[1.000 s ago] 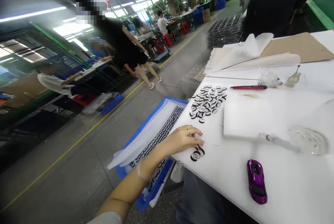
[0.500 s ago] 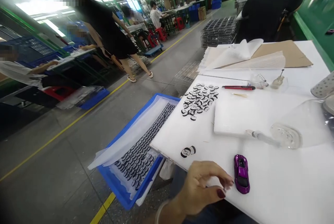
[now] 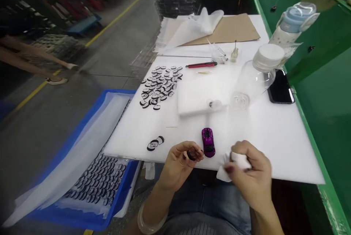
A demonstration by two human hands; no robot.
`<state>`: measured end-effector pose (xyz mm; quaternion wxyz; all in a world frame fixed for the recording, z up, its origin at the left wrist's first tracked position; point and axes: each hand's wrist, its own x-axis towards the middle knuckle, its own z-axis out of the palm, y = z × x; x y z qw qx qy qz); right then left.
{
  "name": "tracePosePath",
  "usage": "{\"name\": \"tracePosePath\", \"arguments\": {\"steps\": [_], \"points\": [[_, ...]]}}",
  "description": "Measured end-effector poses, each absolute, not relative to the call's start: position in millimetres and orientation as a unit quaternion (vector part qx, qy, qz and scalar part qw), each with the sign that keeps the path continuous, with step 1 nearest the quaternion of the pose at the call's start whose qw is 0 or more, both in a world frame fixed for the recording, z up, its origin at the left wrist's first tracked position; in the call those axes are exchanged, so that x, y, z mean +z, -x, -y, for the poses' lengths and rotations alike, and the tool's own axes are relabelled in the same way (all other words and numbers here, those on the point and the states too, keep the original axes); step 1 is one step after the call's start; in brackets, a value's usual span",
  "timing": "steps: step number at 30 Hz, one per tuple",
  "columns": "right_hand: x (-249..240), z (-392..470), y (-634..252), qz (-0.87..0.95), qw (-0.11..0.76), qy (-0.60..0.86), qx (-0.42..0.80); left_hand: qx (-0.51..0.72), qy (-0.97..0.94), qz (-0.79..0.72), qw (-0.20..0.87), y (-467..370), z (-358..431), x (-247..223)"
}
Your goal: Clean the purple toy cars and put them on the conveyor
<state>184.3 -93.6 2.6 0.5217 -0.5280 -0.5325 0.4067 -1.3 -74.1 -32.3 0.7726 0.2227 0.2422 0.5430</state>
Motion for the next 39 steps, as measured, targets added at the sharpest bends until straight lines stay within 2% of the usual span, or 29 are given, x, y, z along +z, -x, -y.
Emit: {"name": "tracePosePath", "arguments": {"steps": [4,10,19,24,32,35,37,39], "points": [[5,94,-168,0.553,0.483,0.514,0.444,0.542,-0.226,-0.233,0.775,2,76,-33],[7,86,-163,0.701,0.501,0.474,0.182,0.541,-0.219,-0.243,0.775,2,77,-33],[15,79,-152,0.843,0.399,0.358,0.037,0.552,-0.190,-0.321,0.746,-2,80,-26],[25,79,-169,0.825,0.395,0.403,-0.029,0.547,-0.207,-0.298,0.754,-2,80,-26],[22,79,-158,0.871,0.364,0.330,0.022,0.532,-0.217,-0.341,0.744,-1,80,-25],[24,85,-178,0.841,0.377,0.387,0.005,0.541,-0.252,-0.319,0.736,5,81,-26],[21,87,-190,0.791,0.404,0.458,0.033,0.533,-0.327,-0.340,0.703,11,81,-27],[13,87,-194,0.749,0.420,0.501,0.108,0.515,-0.464,-0.401,0.599,16,81,-26]]}}
